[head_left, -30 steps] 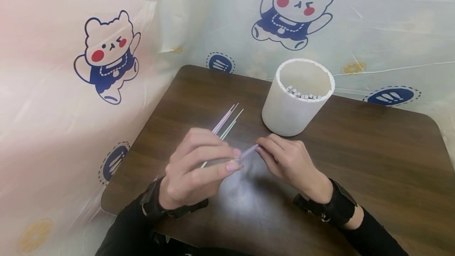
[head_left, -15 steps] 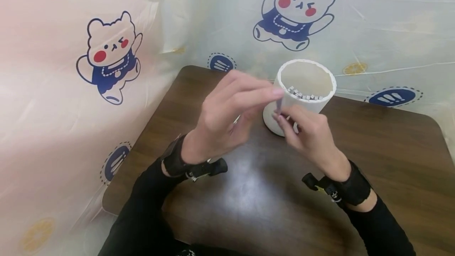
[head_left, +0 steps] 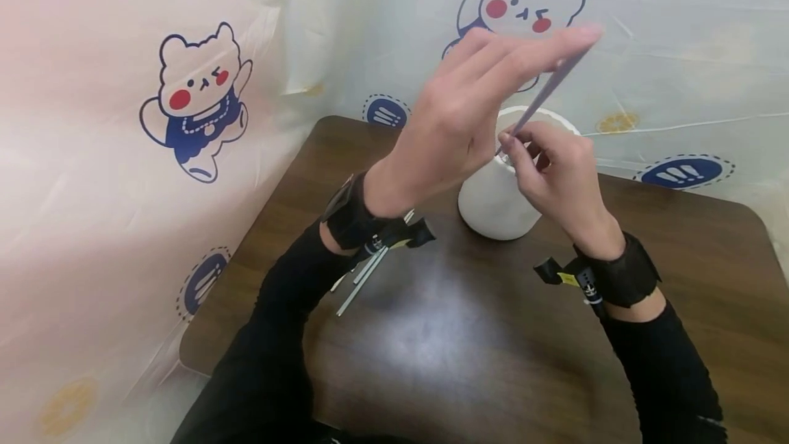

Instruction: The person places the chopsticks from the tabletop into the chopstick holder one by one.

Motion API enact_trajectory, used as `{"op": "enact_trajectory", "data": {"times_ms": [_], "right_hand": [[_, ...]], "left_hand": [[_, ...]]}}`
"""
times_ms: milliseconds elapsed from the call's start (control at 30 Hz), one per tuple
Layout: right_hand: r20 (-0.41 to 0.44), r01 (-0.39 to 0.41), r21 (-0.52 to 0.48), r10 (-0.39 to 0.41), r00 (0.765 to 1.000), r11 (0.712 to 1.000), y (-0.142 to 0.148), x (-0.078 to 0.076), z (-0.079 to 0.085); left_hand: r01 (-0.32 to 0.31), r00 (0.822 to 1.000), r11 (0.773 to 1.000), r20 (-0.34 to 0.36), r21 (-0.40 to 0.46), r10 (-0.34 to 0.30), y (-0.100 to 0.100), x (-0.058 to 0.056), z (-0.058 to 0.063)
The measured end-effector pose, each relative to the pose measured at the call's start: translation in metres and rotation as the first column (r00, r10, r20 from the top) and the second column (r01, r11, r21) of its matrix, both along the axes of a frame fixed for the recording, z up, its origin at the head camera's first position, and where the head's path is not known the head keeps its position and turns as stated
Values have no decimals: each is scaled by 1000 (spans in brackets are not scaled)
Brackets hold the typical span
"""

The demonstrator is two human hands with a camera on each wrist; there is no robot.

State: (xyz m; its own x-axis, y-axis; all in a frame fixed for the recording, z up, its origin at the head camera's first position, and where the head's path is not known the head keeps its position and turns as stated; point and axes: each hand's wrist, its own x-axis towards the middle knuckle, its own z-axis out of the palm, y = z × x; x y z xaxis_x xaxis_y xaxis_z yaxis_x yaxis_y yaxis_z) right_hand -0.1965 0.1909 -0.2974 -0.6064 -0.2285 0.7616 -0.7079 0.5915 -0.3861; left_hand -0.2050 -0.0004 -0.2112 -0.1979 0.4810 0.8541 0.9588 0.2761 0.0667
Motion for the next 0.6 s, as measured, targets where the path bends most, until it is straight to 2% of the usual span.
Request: {"op": "enact_trajectory", "data": {"times_ms": [167,400,600], "right_hand": [[13,59,39,-59,998,998,6,-8,1],[30,80,53,-82,996,995,10,-14,-7],[53,86,43,-89,995,995,11,-15,-13]], "left_hand": [[5,1000,1000,16,-9,-4,3,-8,-1],[2,988,998,156,-69,9,7,-15,-7],[-15,985,998,170,-61,25,10,-19,-18]]}}
